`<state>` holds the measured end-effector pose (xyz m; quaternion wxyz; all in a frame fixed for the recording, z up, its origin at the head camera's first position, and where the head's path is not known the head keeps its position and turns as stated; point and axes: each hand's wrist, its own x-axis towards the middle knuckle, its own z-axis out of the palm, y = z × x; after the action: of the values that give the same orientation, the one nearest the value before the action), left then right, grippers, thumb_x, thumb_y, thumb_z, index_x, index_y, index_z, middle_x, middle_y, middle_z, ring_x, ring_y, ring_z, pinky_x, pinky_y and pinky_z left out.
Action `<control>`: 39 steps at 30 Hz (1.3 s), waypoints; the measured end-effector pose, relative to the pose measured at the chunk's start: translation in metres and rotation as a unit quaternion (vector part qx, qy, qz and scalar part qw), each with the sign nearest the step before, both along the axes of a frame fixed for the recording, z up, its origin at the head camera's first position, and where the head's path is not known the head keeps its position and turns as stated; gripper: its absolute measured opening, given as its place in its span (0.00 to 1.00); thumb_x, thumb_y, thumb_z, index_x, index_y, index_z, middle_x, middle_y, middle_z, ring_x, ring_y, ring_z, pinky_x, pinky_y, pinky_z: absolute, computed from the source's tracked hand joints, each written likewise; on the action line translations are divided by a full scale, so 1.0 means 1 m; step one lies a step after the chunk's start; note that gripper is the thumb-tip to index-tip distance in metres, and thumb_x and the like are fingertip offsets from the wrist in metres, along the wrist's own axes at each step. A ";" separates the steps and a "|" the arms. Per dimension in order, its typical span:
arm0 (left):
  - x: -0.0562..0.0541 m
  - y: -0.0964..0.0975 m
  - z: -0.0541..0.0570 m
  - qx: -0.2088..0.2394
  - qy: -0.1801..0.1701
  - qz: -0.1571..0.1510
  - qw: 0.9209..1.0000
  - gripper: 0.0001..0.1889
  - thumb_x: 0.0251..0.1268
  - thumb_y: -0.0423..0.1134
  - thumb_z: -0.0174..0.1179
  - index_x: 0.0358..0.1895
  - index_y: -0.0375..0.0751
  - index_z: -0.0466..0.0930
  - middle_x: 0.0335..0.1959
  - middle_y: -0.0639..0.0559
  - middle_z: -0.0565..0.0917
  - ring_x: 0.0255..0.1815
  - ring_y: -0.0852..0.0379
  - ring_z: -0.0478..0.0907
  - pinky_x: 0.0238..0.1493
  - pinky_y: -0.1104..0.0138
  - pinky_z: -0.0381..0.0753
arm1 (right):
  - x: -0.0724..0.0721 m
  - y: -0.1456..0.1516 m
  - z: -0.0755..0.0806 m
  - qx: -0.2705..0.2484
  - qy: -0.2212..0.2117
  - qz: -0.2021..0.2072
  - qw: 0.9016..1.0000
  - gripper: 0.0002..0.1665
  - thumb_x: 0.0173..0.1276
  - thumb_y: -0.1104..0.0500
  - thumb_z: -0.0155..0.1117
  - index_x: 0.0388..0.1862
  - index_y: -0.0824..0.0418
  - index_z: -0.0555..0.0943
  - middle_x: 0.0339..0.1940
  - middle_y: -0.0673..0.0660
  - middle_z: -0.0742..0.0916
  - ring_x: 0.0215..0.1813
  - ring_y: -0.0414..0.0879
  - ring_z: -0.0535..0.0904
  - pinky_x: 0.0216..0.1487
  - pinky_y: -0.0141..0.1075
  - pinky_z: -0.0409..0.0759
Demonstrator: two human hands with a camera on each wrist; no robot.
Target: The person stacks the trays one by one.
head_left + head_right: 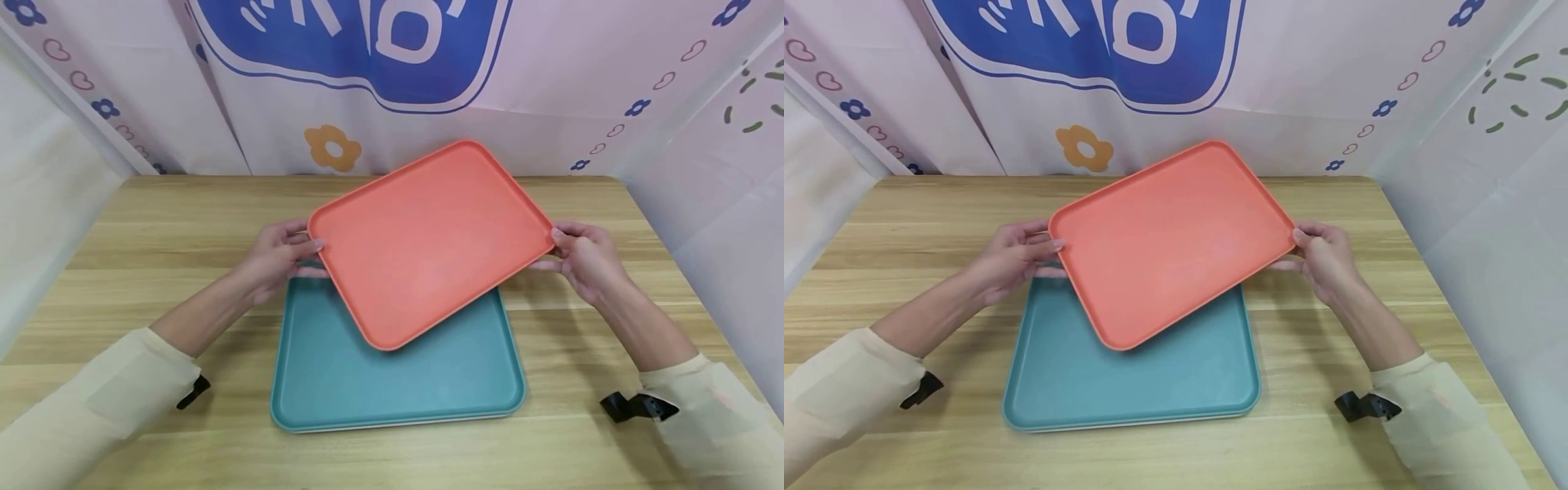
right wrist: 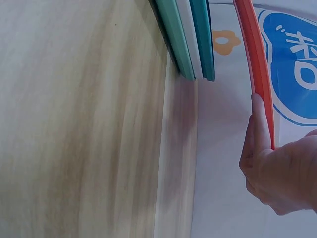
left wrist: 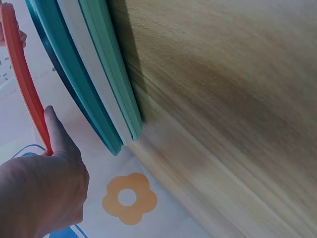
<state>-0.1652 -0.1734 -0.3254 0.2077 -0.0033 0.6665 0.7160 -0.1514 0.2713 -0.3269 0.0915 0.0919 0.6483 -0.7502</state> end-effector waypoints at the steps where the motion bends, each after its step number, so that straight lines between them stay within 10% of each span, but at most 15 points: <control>1: 0.000 0.000 0.000 0.001 -0.001 0.002 1.000 0.28 0.80 0.24 0.49 0.79 0.26 0.56 0.54 0.45 0.80 0.45 0.58 0.88 0.50 0.60 0.89 | 0.000 0.000 0.000 -0.001 -0.002 0.006 1.000 0.13 0.85 0.62 0.45 0.61 0.68 0.69 0.52 0.55 0.81 0.48 0.44 0.82 0.47 0.40 0.90; 12: 0.000 -0.004 0.001 -0.042 -0.006 -0.003 0.999 0.29 0.81 0.26 0.49 0.81 0.32 0.55 0.69 0.32 0.70 0.46 0.60 0.87 0.52 0.62 0.88 | -0.001 -0.004 0.002 0.037 -0.027 0.041 0.998 0.14 0.85 0.61 0.46 0.63 0.64 0.68 0.59 0.57 0.75 0.45 0.43 0.87 0.45 0.41 0.90; 39: 0.001 -0.010 0.000 -0.059 0.005 -0.030 0.998 0.28 0.82 0.26 0.47 0.80 0.30 0.56 0.63 0.36 0.76 0.46 0.58 0.87 0.52 0.60 0.88 | -0.005 -0.008 0.002 0.215 -0.018 0.100 0.971 0.31 0.84 0.56 0.52 0.75 0.74 0.65 0.52 0.50 0.82 0.42 0.35 0.84 0.49 0.28 0.86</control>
<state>-0.1644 -0.1835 -0.3256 0.2252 0.0077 0.7080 0.6693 -0.1566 0.2631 -0.3250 0.1557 0.0583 0.7986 -0.5785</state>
